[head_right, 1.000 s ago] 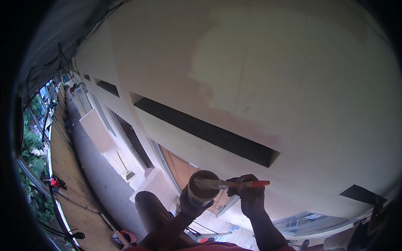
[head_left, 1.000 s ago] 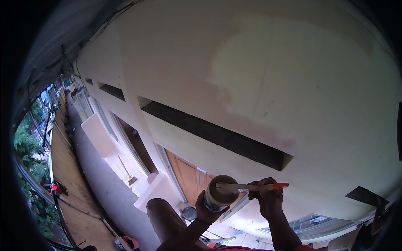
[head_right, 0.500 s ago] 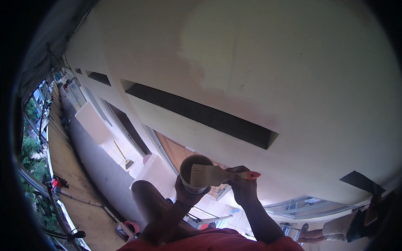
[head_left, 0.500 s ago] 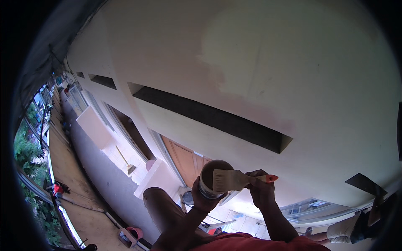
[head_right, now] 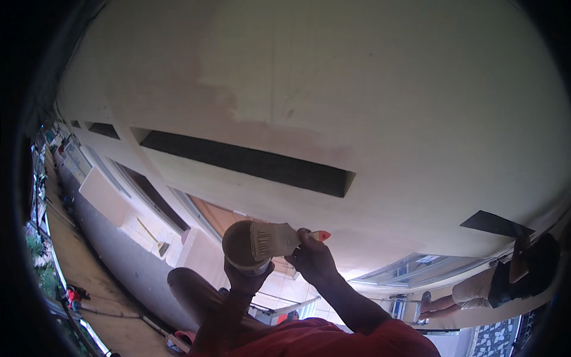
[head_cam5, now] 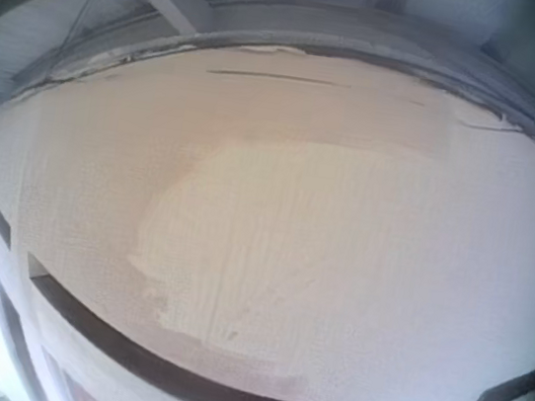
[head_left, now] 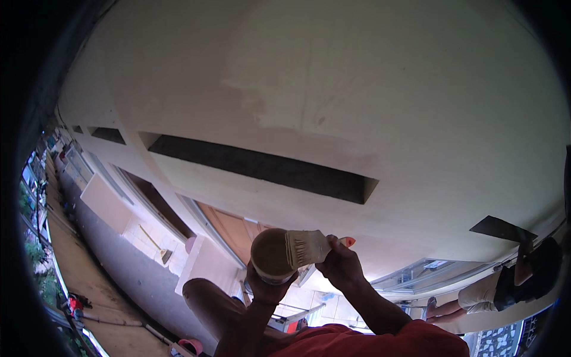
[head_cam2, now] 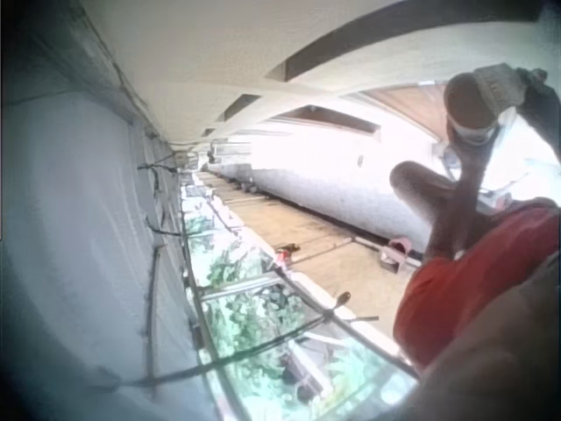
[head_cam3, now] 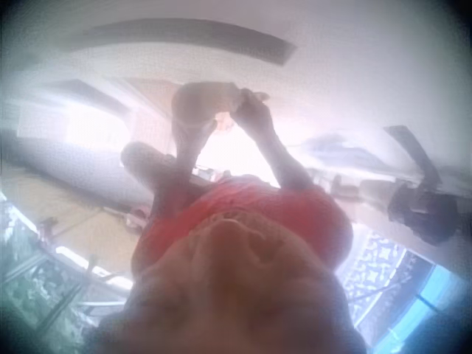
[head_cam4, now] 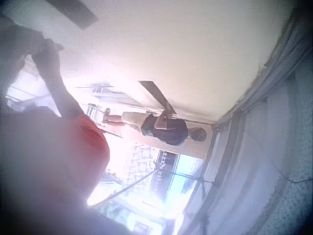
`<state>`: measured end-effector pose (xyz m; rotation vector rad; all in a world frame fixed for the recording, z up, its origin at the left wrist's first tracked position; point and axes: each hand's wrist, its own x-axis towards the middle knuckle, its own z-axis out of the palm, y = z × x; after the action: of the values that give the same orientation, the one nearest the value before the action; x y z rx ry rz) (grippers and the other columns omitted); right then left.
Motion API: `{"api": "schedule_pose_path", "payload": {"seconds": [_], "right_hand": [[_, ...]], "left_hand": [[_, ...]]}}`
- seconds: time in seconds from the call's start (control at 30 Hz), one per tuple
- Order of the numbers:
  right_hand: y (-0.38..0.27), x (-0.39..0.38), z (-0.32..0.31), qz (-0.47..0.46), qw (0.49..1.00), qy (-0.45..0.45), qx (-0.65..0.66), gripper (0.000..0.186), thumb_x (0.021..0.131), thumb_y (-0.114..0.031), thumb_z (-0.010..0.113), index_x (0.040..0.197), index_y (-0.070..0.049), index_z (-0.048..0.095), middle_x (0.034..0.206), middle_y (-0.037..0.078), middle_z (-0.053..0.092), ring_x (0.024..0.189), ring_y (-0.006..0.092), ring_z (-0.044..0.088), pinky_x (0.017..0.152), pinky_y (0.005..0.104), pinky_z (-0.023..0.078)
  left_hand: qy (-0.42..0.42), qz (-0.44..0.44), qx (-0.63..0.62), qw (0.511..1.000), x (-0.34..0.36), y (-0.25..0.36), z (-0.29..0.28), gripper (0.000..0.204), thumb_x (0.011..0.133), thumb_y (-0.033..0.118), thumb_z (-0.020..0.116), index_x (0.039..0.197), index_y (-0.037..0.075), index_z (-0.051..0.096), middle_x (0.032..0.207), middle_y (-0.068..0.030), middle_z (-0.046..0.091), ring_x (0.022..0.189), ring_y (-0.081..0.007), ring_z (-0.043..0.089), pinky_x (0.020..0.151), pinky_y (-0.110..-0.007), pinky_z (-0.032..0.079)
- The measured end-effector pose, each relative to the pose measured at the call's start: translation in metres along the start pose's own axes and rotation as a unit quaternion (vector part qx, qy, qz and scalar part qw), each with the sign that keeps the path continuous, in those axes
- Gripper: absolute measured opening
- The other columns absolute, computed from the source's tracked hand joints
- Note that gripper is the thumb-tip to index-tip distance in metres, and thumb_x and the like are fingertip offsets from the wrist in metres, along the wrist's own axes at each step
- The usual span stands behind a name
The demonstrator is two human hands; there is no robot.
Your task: The person paints a ceiling using a paintbrush and a small paint container. They repeatedly dip the brush into the container and apply paint to the ceiling surface in long strokes, working along the edge near a dark trim.
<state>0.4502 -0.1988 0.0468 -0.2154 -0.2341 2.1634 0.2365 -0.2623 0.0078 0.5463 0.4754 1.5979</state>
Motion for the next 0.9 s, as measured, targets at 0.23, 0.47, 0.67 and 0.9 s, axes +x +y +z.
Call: {"api": "schedule_pose_path", "payload": {"seconds": [0.23,0.47,0.67,0.9], "right_hand": [[-0.101,-0.008,0.108,-0.3,0.948,-0.082,-0.062,0.017,0.102,-0.013,0.075,0.117,-0.014,0.068,0.123,0.006,0.073,0.118,0.0247,0.073,0.096,0.0416,0.067],[-0.266,-0.056,0.271,-0.731,0.605,-0.199,-0.246,0.019,0.102,-0.007,0.073,0.12,-0.004,0.067,0.111,0.01,0.074,0.106,0.0235,0.075,0.098,0.0452,0.064],[-0.337,-0.058,0.359,-0.768,0.545,-0.18,-0.283,0.022,0.096,0.001,0.076,0.116,0.006,0.068,0.108,0.015,0.072,0.097,0.0263,0.076,0.089,0.044,0.068],[-0.353,-0.044,0.378,-0.751,0.563,-0.183,-0.293,0.029,0.093,0.001,0.078,0.119,0.009,0.068,0.106,0.016,0.072,0.093,0.0272,0.075,0.088,0.0421,0.068]], "left_hand": [[0.065,-0.108,-0.115,0.985,0.01,-0.024,-0.049,0.076,0.094,0.068,0.058,0.152,0.019,0.054,0.145,-0.0122,0.06,0.133,-0.0403,0.057,0.099,-0.059,0.053],[0.022,-0.187,-0.304,0.934,0.013,-0.019,-0.053,0.077,0.089,0.067,0.065,0.15,0.02,0.058,0.144,-0.0102,0.061,0.136,-0.0401,0.052,0.1,-0.06,0.053],[0.028,-0.19,-0.32,0.928,0.015,-0.019,-0.049,0.076,0.091,0.066,0.065,0.15,0.019,0.059,0.143,-0.012,0.062,0.136,-0.0404,0.053,0.101,-0.059,0.053],[0.02,-0.179,-0.295,0.938,0.016,-0.016,-0.045,0.075,0.094,0.067,0.062,0.15,0.018,0.059,0.14,-0.0145,0.064,0.135,-0.041,0.055,0.101,-0.059,0.054]]}}
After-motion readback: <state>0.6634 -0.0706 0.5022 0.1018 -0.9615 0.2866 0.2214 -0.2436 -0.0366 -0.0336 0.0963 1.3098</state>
